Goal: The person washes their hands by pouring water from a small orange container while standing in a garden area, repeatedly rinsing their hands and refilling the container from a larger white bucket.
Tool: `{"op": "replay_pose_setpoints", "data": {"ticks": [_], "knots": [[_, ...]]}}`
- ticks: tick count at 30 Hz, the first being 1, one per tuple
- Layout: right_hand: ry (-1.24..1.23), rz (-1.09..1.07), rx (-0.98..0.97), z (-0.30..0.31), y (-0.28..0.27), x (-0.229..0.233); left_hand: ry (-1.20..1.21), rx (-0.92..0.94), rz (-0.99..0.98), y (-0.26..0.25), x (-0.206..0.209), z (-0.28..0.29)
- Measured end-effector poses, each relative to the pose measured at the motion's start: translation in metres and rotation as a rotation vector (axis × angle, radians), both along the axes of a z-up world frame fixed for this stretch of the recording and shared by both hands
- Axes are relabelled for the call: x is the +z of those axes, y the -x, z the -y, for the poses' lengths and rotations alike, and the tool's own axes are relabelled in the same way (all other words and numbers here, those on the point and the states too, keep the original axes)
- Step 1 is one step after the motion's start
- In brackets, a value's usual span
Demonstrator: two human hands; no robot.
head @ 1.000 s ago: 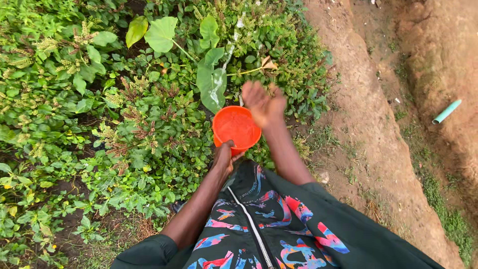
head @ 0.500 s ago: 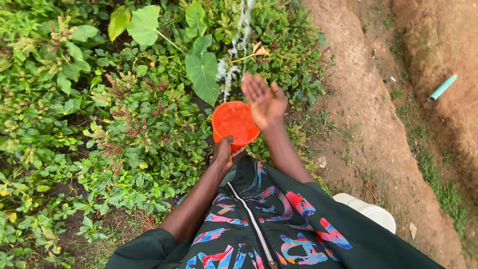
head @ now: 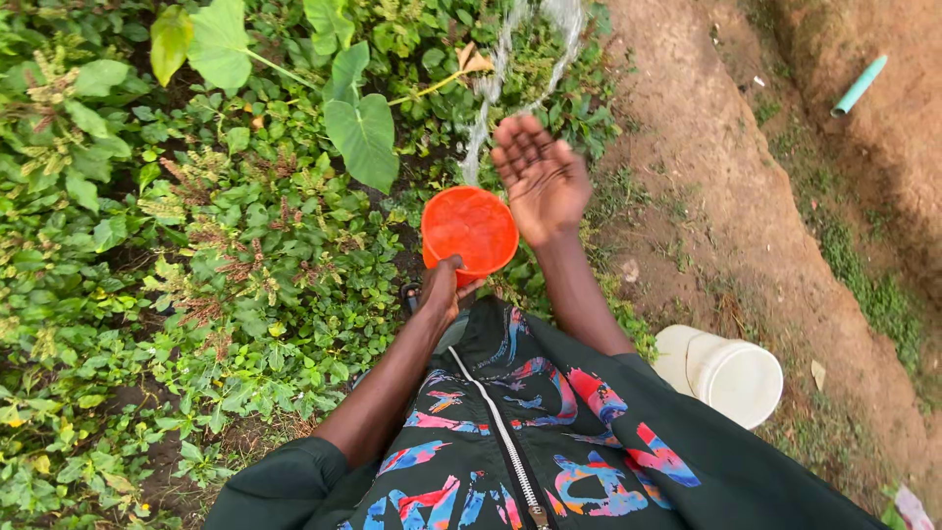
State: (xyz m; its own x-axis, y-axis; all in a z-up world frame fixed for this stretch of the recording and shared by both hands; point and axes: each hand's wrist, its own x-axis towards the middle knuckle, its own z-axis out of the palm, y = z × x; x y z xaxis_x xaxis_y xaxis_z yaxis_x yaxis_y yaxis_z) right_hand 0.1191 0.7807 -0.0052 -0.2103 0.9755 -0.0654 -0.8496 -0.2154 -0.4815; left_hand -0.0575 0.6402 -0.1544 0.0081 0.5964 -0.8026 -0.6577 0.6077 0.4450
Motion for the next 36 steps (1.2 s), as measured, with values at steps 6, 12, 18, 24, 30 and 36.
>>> {"op": "replay_pose_setpoints", "data": {"ticks": [6, 12, 18, 24, 30, 36], "knots": [[1.053, 0.202, -0.173, 0.050, 0.015, -0.128, -0.091, -0.114, -0.097, -0.009, -0.002, 0.007], [0.465, -0.398, -0.251, 0.033, -0.007, -0.069, 0.088, -0.089, 0.014, -0.023, 0.004, 0.005], [0.410, -0.026, -0.125, 0.046, -0.025, -0.086, 0.051, -0.136, -0.053, -0.031, 0.019, 0.004], [1.003, -0.277, -0.256, 0.055, 0.001, -0.108, -0.048, -0.217, -0.032, -0.028, 0.037, -0.001], [0.127, -0.103, -0.282, 0.023, -0.057, 0.033, -0.005, -0.241, -0.107, -0.037, 0.050, -0.010], [1.012, -0.044, -0.198, 0.069, -0.044, -0.123, -0.061, -0.283, -0.035, -0.048, 0.022, -0.002]]}}
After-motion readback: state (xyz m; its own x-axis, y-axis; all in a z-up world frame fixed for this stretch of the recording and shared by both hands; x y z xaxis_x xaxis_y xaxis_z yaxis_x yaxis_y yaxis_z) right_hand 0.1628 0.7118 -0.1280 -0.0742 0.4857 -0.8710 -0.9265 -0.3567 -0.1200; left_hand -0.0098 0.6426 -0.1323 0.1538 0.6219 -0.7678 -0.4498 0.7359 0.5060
